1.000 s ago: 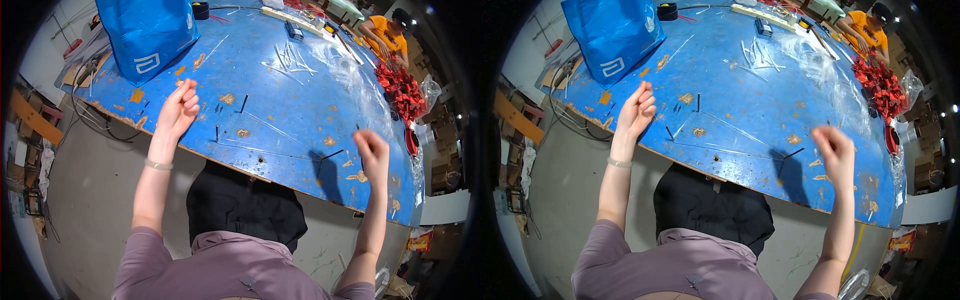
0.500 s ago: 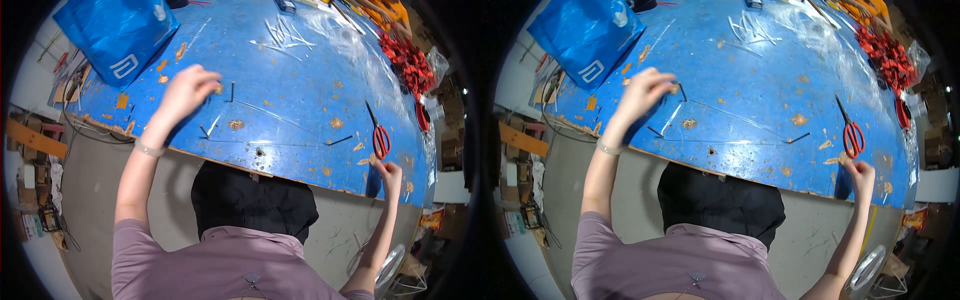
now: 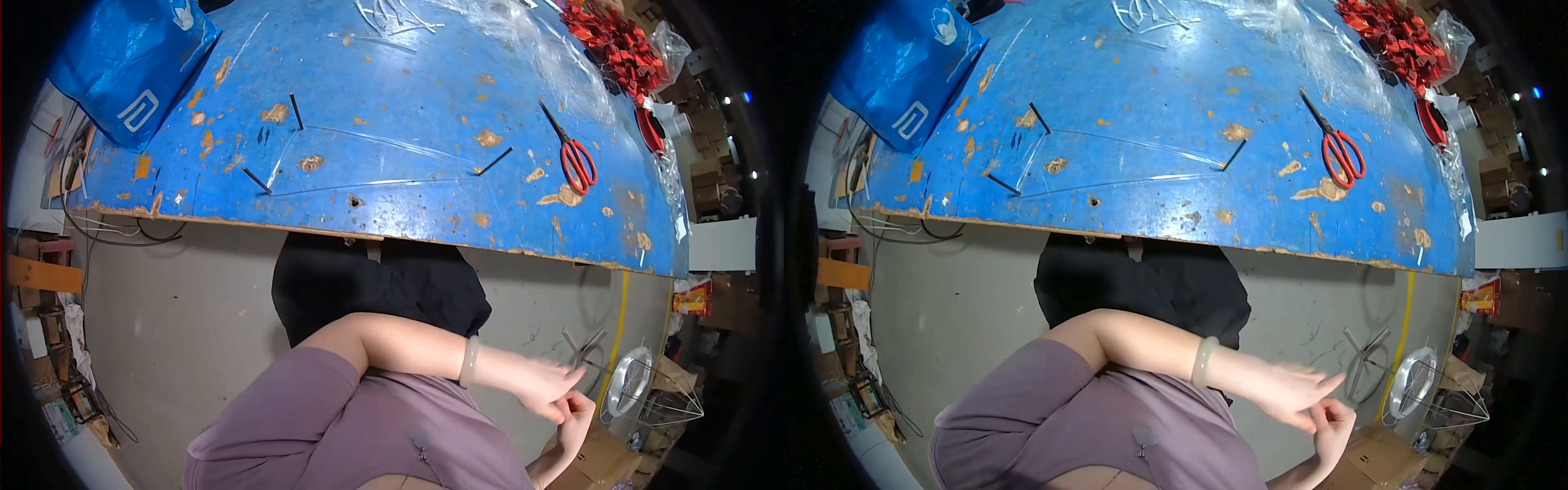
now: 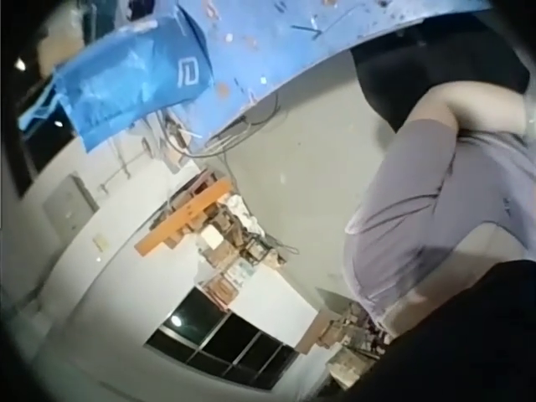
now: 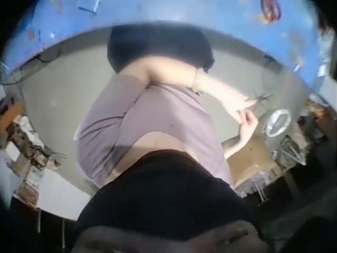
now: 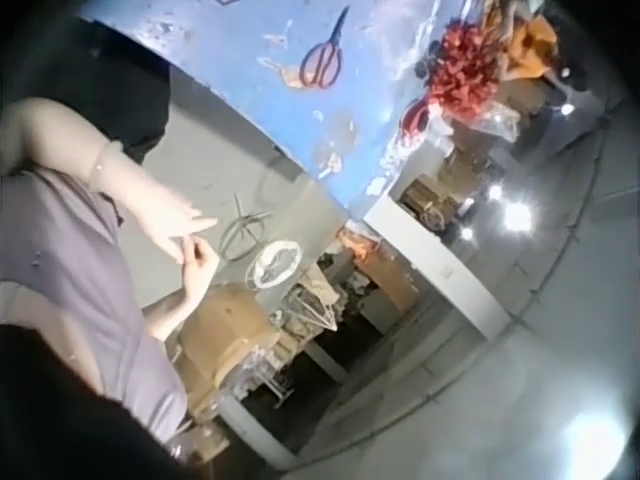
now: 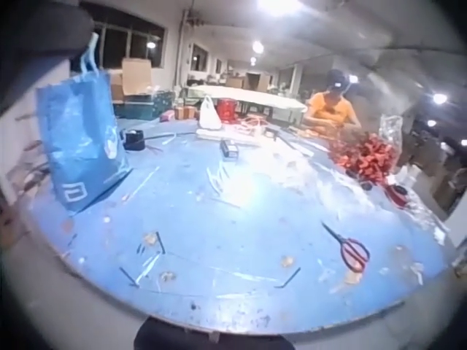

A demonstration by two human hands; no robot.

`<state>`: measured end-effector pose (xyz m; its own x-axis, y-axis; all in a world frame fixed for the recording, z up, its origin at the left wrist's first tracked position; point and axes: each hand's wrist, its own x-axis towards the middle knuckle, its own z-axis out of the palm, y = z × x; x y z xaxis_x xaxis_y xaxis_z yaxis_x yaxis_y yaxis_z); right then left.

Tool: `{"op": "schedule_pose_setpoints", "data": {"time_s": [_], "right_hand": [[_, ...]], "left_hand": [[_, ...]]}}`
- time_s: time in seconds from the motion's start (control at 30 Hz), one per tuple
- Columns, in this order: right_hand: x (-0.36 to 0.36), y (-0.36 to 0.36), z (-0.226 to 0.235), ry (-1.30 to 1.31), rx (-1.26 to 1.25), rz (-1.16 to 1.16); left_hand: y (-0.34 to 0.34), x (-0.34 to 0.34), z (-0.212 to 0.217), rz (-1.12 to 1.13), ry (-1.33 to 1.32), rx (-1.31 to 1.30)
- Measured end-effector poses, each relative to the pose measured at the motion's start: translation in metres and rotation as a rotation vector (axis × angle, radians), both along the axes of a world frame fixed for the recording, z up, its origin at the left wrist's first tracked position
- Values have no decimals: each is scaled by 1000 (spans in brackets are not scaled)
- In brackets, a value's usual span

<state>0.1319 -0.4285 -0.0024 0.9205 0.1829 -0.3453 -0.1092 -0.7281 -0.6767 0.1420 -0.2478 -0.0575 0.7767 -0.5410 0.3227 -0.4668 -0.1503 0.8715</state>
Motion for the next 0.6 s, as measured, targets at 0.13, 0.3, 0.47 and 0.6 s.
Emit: {"op": "schedule_pose_setpoints", "data": {"time_s": [0.13,0.3,0.47,0.6], "right_hand": [[18,13,9,35,-18,238],[66,-29,-3,144,43,310],[107,-5,11,180,133,479],[144,78,29,10,167,791]], "left_hand": [[17,-12,-20,-415,577,-160],[179,-49,-17,-220,936,-538],[307,-143,-29,247,505,-640],[356,-175,-36,403,318,-783]]}}
